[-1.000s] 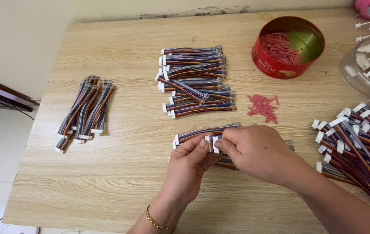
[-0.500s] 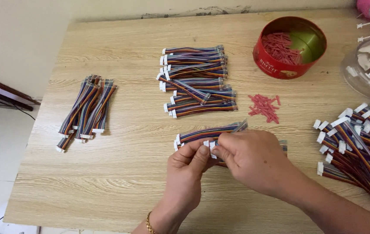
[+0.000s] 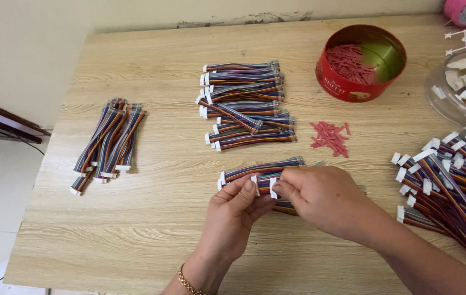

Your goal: Bundling groups of ribbon cables together using red elastic bands.

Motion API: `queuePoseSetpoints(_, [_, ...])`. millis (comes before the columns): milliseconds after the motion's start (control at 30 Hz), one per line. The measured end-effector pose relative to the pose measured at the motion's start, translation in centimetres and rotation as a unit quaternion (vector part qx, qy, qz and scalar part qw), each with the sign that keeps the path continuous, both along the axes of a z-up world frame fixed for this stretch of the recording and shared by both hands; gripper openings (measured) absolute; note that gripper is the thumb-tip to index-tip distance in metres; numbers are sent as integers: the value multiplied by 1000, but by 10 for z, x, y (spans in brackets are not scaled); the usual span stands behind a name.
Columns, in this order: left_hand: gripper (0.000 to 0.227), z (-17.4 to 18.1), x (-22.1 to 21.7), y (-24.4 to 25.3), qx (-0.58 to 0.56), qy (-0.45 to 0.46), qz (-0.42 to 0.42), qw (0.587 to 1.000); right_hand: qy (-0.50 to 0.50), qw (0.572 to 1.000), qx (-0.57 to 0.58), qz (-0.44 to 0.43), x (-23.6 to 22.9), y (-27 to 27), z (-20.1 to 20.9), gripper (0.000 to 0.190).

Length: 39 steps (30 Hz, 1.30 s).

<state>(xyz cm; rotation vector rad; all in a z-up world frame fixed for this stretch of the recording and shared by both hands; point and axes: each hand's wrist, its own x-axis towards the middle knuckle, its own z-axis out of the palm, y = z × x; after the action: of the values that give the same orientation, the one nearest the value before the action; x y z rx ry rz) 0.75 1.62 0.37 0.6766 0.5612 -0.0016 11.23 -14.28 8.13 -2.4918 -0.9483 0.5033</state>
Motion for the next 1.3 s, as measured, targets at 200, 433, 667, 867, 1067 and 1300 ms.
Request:
queuePoseSetpoints(200, [27, 8, -2, 14, 11, 1, -5, 1000, 74, 996, -13, -51, 9, -14, 8, 29])
queuePoseSetpoints(433, [35, 48, -7, 36, 634, 45, -67, 769, 152, 981, 66, -98, 20, -28, -12, 20])
queuePoseSetpoints(667, [23, 17, 17, 17, 471, -135, -111, 865, 158, 983, 84, -40, 9, -6, -14, 23])
queuePoseSetpoints(867, [10, 37, 14, 10, 489, -45, -84, 867, 171, 983, 51, -42, 13, -7, -18, 24])
queuePoseSetpoints(1067, [9, 33, 3, 22, 629, -7, 22, 777, 149, 985, -52, -72, 15, 3, -9, 26])
queuePoseSetpoints(1300, [9, 16, -7, 31, 646, -14, 35, 762, 66, 986, -148, -29, 21, 14, -22, 27])
